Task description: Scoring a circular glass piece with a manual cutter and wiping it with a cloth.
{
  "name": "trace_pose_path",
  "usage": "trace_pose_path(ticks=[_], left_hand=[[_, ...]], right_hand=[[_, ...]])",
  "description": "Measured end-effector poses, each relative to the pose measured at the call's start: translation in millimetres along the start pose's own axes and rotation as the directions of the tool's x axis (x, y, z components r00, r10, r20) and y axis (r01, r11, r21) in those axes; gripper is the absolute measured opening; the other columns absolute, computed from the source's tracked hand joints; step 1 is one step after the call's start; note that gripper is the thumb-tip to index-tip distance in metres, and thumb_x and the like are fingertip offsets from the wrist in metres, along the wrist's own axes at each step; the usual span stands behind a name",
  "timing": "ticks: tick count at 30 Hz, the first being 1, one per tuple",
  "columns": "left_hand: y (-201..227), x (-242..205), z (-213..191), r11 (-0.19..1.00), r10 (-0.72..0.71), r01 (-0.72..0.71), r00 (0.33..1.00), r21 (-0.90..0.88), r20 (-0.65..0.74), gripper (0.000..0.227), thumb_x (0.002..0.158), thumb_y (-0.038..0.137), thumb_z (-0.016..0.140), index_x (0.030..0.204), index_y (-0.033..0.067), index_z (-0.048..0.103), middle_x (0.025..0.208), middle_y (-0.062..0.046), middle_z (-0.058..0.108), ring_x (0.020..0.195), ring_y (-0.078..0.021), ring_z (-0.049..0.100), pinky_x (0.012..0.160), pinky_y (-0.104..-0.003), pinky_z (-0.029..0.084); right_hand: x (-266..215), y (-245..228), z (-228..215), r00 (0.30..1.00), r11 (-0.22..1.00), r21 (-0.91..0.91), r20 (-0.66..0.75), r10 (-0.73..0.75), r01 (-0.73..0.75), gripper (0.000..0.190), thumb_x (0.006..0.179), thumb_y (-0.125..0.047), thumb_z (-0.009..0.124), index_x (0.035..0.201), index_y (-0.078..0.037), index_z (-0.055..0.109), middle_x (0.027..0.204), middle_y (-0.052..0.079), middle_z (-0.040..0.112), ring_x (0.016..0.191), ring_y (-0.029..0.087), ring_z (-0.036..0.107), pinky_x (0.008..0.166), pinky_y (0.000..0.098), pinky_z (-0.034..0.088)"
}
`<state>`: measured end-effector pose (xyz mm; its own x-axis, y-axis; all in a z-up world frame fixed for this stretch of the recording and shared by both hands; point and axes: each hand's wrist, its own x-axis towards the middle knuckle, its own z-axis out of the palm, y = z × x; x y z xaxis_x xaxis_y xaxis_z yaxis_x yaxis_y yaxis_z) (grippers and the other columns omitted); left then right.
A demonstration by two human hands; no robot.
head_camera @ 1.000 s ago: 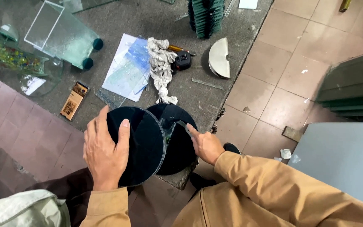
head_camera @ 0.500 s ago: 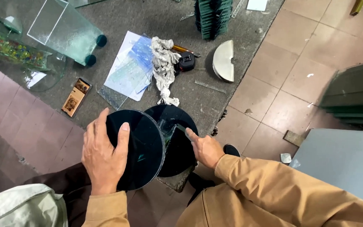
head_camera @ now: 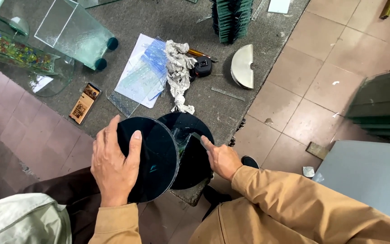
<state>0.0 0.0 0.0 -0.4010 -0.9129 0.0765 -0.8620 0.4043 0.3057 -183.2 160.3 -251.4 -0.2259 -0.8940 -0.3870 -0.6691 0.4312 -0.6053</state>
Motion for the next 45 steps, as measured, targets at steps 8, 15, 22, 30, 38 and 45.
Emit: trace_pose_path(ticks=[8,15,22,30,38,45], left_hand=[[2,1,0,1.0,-0.021,0.021,1.0,0.005,0.008,0.072,0.108,0.062,0.05,0.164,0.0164,0.056,0.151,-0.018,0.063,0.138,-0.0448,0.058,0.101,-0.066,0.049],[10,-2,-12,0.998,0.04,-0.04,0.999,-0.04,0.005,0.073,0.112,0.057,0.057,0.162,0.003,0.06,0.138,-0.035,0.065,0.129,-0.0594,0.065,0.101,-0.074,0.051],[10,-3,-14,0.999,0.027,-0.027,1.0,-0.038,0.01,0.073,0.113,0.059,0.054,0.162,0.0051,0.061,0.139,-0.034,0.066,0.13,-0.0571,0.066,0.102,-0.072,0.052],[6,-3,-8,0.998,0.053,-0.053,0.998,-0.045,-0.018,0.073,0.113,0.061,0.054,0.162,0.0058,0.061,0.138,-0.032,0.066,0.129,-0.057,0.066,0.102,-0.071,0.051],[0,-3,-6,0.995,0.074,-0.076,0.997,-0.057,-0.037,0.073,0.112,0.059,0.056,0.16,0.0041,0.061,0.136,-0.032,0.066,0.124,-0.06,0.066,0.098,-0.071,0.052],[0,-2,-6,0.992,0.105,-0.109,0.992,-0.063,-0.068,0.072,0.113,0.058,0.057,0.159,0.0027,0.061,0.134,-0.031,0.066,0.122,-0.0573,0.068,0.097,-0.069,0.053]], right_hand=[[1,5,4,0.996,1.0,-0.012,-0.089,-0.025,0.024,0.066,0.115,-0.024,0.045,0.179,-0.028,0.031,0.071,0.03,0.069,0.059,0.056,0.066,0.058,0.0631,0.054],[-16,-14,-11,0.999,0.998,0.041,0.0,0.036,-0.036,0.065,0.111,-0.027,0.046,0.176,-0.029,0.039,0.09,0.037,0.08,0.085,0.056,0.081,0.071,0.0655,0.069],[-23,-20,6,0.998,0.999,-0.001,0.05,0.044,-0.044,0.065,0.109,-0.033,0.049,0.173,-0.039,0.038,0.093,0.035,0.08,0.093,0.054,0.082,0.08,0.0645,0.069],[-24,-10,24,1.0,0.999,0.035,-0.015,-0.007,0.008,0.06,0.109,-0.03,0.048,0.169,-0.035,0.045,0.093,0.036,0.081,0.091,0.052,0.083,0.076,0.0666,0.067],[-40,-44,10,0.998,0.998,-0.059,0.067,-0.006,0.01,0.068,0.106,-0.031,0.053,0.172,-0.039,0.043,0.09,0.032,0.081,0.085,0.05,0.083,0.07,0.0611,0.069],[-39,-35,45,0.997,0.994,-0.109,0.074,0.005,0.003,0.072,0.103,-0.024,0.055,0.172,-0.041,0.044,0.09,0.031,0.082,0.085,0.05,0.083,0.068,0.0623,0.068]])
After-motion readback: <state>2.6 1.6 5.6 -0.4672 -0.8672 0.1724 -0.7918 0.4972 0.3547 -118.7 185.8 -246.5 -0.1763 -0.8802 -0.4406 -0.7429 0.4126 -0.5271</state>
